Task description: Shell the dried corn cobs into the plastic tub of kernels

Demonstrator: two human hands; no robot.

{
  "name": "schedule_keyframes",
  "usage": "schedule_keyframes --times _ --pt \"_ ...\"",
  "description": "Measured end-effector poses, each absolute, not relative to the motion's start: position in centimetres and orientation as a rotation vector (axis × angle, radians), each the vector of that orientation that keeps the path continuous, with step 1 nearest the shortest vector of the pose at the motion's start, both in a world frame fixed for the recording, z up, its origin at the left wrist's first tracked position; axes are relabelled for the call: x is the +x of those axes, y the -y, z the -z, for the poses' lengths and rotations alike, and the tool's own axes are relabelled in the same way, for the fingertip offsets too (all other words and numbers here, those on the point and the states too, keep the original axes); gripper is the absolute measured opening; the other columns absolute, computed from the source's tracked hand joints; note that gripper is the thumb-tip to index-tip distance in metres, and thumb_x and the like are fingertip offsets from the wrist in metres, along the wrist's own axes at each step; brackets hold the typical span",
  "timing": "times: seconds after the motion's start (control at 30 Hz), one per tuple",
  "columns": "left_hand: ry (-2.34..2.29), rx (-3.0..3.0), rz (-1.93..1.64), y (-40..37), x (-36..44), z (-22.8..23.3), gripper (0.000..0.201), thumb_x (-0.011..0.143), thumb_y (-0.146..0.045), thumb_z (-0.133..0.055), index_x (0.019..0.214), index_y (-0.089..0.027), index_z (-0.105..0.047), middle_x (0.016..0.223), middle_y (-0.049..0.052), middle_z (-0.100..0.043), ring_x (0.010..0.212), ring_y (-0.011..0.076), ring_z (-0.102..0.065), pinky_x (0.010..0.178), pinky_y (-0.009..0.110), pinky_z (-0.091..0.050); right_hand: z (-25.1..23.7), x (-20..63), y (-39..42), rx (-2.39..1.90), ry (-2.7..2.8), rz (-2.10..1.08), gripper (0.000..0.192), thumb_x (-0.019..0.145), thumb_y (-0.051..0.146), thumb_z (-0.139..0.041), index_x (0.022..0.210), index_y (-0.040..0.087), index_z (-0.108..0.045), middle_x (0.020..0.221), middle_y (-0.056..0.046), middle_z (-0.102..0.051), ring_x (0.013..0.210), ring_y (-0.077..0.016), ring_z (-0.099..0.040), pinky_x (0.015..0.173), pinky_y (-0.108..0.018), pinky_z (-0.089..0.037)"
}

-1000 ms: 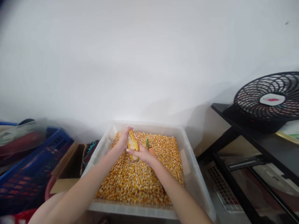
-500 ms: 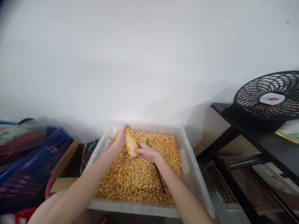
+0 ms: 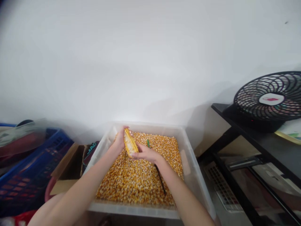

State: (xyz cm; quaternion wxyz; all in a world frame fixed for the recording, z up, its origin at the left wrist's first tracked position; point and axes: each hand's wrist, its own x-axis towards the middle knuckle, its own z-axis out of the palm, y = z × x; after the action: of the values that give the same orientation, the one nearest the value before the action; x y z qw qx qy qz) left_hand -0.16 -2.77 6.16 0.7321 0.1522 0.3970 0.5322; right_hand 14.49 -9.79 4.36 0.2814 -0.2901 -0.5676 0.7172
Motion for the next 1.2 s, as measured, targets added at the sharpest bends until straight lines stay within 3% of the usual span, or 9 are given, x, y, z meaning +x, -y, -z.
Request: schedule_keyframes --times 0.17,0.4,0.77,0.97,1.2 --pt "-0.884 0.383 -1.187 2.8 -0.2 -6.1 0.018 0.067 -0.032 -0.053 0.058 -0.017 -0.05 0.043 -0.001 -0.052 0.036 0.0126 -0.048 0.04 0.025 -0.041 -3.8 13.7 10.2 -0.989 1.566 -1.71 0.073 0.066 0.04 -0.073 0.127 0.019 -0.039 0.101 -0.007 -0.057 0.074 -0.0147 -0.058 0.065 -0.029 -0.052" --pt "-0.782 0.447 -1.141 2.8 -0.6 -5.8 0.018 0.064 -0.035 -0.054 0.059 -0.019 -0.048 0.041 -0.002 -0.048 0.037 0.0142 -0.048 0.04 0.026 -0.042 -4.1 15.3 9.5 -0.694 1.39 -2.066 0.063 0.069 0.039 -0.071 0.125 0.022 -0.046 0.115 -0.007 -0.056 0.09 -0.0172 -0.061 0.081 -0.032 -0.05" --pt "-0.687 0.465 -1.21 3.2 -0.6 -6.2 0.015 0.066 -0.031 -0.055 0.063 -0.019 -0.047 0.043 -0.004 -0.048 0.036 0.011 -0.045 0.039 0.022 -0.039 -4.1 13.6 10.2 -0.85 1.442 -1.749 0.066 0.06 0.034 -0.078 0.117 0.018 -0.049 0.105 -0.005 -0.06 0.094 -0.0178 -0.057 0.084 -0.031 -0.047" --pt "-0.654 0.481 -1.159 3.3 -0.6 -6.5 0.017 0.064 -0.033 -0.055 0.06 -0.019 -0.046 0.043 -0.003 -0.049 0.037 0.0129 -0.049 0.038 0.022 -0.039 -4.1 14.5 9.7 -0.799 1.26 -2.034 0.054 0.069 0.046 -0.069 0.114 0.021 -0.053 0.102 -0.005 -0.061 0.079 -0.0166 -0.062 0.069 -0.032 -0.053" --pt "-0.573 0.529 -1.216 3.6 -0.4 -6.4 0.016 0.066 -0.032 -0.055 0.061 -0.019 -0.047 0.043 -0.004 -0.047 0.037 0.0109 -0.046 0.042 0.022 -0.04 -4.8 14.0 10.2 -0.869 1.283 -1.91 0.051 0.065 0.04 -0.073 0.107 0.018 -0.054 0.102 -0.006 -0.06 0.085 -0.0167 -0.059 0.068 -0.03 -0.054"
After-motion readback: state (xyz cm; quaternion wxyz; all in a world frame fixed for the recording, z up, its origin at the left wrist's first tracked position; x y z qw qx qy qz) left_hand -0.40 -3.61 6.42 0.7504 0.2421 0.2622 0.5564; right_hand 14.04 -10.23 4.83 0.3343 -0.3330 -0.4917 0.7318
